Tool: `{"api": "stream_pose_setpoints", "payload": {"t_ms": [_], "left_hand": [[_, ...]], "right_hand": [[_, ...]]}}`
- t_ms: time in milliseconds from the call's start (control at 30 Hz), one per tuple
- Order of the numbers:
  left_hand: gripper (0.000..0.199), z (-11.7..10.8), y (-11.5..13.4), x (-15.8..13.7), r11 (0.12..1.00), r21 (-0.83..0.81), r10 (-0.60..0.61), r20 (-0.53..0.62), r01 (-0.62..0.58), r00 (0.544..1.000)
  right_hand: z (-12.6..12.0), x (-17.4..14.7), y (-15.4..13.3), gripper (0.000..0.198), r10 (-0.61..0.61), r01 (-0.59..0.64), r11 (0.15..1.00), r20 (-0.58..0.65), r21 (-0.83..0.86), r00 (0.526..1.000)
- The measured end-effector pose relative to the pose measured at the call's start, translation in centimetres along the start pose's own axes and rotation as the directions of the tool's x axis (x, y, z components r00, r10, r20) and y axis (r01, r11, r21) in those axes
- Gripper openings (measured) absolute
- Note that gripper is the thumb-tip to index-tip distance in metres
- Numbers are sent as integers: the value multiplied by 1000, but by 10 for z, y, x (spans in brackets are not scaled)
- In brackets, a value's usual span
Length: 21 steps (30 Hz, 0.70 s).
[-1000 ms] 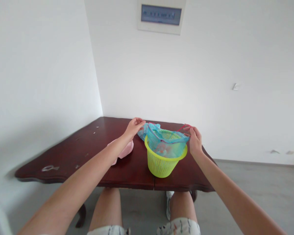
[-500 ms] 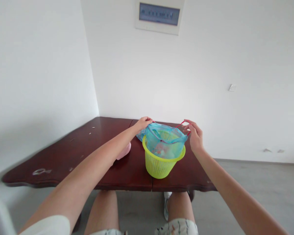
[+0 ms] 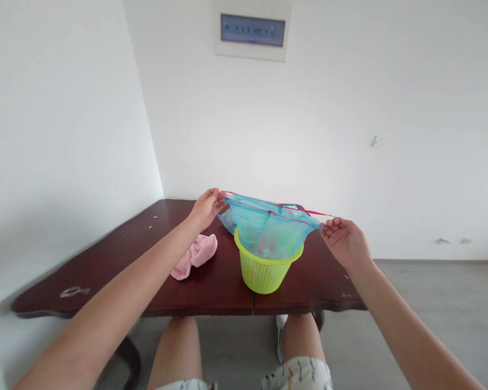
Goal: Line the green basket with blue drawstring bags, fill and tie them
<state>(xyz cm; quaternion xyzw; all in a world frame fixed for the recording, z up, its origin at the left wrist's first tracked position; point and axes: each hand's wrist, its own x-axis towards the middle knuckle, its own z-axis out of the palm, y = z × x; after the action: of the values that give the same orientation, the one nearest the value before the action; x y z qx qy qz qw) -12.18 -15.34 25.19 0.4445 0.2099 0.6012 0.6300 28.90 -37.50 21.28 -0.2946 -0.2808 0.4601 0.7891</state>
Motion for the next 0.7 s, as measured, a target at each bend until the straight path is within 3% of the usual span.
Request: {"api": "stream_pose_setpoints", "payload": {"t_ms": [133, 233, 367, 467, 533, 700], "left_hand": [[18, 3, 21, -16, 994, -109, 27, 73, -19, 997], [31, 7, 34, -31, 980, -182, 106, 156, -77, 982], [54, 15, 38, -55, 979, -27, 201, 336, -204, 920], [86, 19, 34, -69, 946, 113, 236, 405, -305, 883], [106, 19, 33, -74, 936, 162, 211, 457, -314, 864], [122, 19, 31, -80, 932, 261, 77, 537, -253, 840]], "right_hand": [[2, -17, 4, 16, 38, -37, 999, 89, -20, 995], [9, -34, 9, 22, 32, -22, 997, 143, -72, 989], [15, -57, 14, 30, 27, -3, 988, 155, -153, 987], [17, -71, 15, 32, 32, -12, 989, 133, -149, 991], [17, -77, 14, 34, 26, -7, 989, 126, -148, 992], [16, -89, 13, 31, -14, 34, 988, 137, -148, 990]]}}
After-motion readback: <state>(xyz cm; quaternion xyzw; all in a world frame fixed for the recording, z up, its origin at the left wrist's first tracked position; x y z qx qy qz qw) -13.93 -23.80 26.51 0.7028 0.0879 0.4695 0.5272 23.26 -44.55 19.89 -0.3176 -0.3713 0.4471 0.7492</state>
